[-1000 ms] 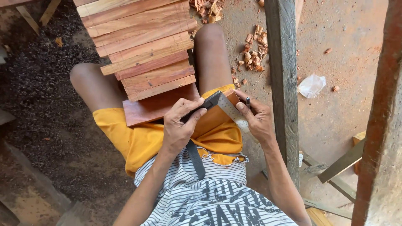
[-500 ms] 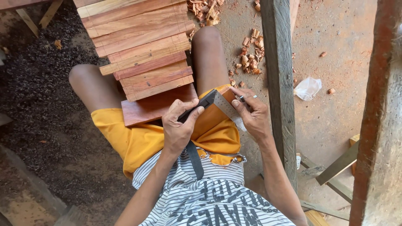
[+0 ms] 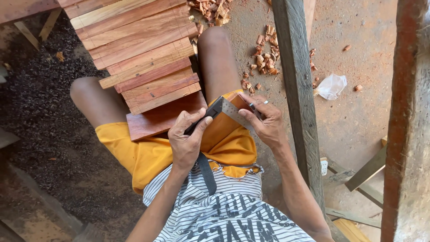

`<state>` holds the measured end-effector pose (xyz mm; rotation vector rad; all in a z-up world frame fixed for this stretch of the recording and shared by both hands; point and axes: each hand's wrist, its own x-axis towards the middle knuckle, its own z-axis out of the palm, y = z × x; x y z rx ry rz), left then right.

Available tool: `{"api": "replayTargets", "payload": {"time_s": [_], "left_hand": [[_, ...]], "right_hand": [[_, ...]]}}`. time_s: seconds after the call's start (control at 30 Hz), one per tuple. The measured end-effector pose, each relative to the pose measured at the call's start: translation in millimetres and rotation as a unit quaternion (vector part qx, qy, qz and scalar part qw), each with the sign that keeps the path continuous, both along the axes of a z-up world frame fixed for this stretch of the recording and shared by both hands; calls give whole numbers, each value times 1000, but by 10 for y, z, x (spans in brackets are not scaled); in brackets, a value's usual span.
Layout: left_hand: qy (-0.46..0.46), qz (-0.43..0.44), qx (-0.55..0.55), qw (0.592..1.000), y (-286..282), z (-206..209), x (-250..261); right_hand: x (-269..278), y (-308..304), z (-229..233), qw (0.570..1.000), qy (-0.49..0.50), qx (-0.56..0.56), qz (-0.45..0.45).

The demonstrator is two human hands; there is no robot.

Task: Measure and mark wood pieces using a square and a pen for upholstery preparation.

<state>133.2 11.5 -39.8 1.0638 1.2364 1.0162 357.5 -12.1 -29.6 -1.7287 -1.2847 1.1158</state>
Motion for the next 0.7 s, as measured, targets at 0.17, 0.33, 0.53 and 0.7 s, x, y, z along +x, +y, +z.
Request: {"api": "replayTargets", "payload": {"time_s": [0.17, 0.33, 0.53, 0.7], "left_hand": [[-6, 4, -13, 1000, -2, -49, 9], [-2, 1, -5, 1000, -20, -68, 12], [-10, 3, 10, 1000, -7, -59, 35], [13, -4, 8, 1000, 33, -45, 29]], "right_hand": [[-13, -5, -17, 999, -30, -8, -13], [19, -27, -58, 1000, 15, 13, -7], [46, -27, -43, 996, -1, -82, -28], [41, 7, -12, 1000, 0, 2, 18]]}}
